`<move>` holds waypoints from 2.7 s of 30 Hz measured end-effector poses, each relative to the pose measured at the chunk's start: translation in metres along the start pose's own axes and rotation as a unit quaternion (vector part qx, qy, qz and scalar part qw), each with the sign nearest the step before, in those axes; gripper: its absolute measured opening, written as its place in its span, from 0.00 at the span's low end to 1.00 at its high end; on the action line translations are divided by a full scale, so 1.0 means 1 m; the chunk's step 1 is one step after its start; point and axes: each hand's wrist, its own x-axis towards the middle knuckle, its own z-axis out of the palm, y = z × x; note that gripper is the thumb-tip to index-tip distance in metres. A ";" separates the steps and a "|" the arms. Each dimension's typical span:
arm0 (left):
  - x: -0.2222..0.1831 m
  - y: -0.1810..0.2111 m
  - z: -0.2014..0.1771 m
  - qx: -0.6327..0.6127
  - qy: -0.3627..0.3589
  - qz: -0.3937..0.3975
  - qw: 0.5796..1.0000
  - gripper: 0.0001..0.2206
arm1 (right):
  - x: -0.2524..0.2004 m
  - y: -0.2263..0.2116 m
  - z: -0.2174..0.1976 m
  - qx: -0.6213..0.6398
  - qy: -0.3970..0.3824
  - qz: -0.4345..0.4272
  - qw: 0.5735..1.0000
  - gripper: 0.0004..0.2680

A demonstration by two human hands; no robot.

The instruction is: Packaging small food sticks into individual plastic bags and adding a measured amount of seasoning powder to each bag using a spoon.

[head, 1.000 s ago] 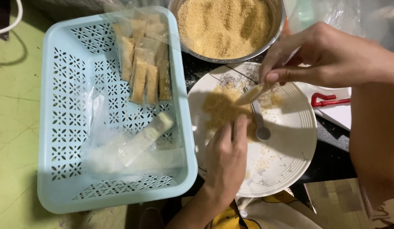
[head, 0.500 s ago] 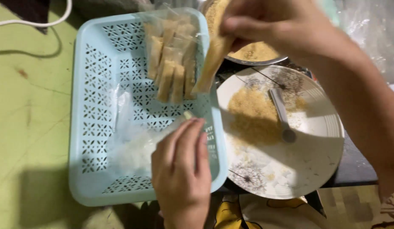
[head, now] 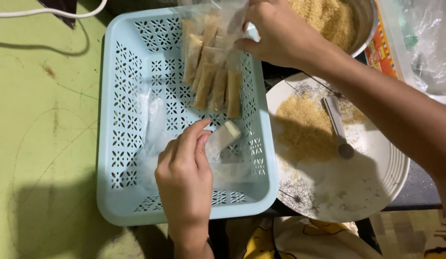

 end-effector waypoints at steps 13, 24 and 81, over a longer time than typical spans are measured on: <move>-0.001 0.005 0.000 0.015 -0.004 0.044 0.999 0.16 | -0.074 -0.112 0.029 -0.218 -0.423 -0.123 0.871 0.21; -0.006 0.021 0.018 -0.078 -0.209 -0.021 0.975 0.13 | -0.082 -0.079 -0.040 0.044 -0.216 -0.146 0.964 0.03; -0.002 0.107 0.135 -0.284 -0.164 -0.016 0.945 0.22 | -0.154 0.022 -0.093 0.073 -0.079 -0.032 0.994 0.08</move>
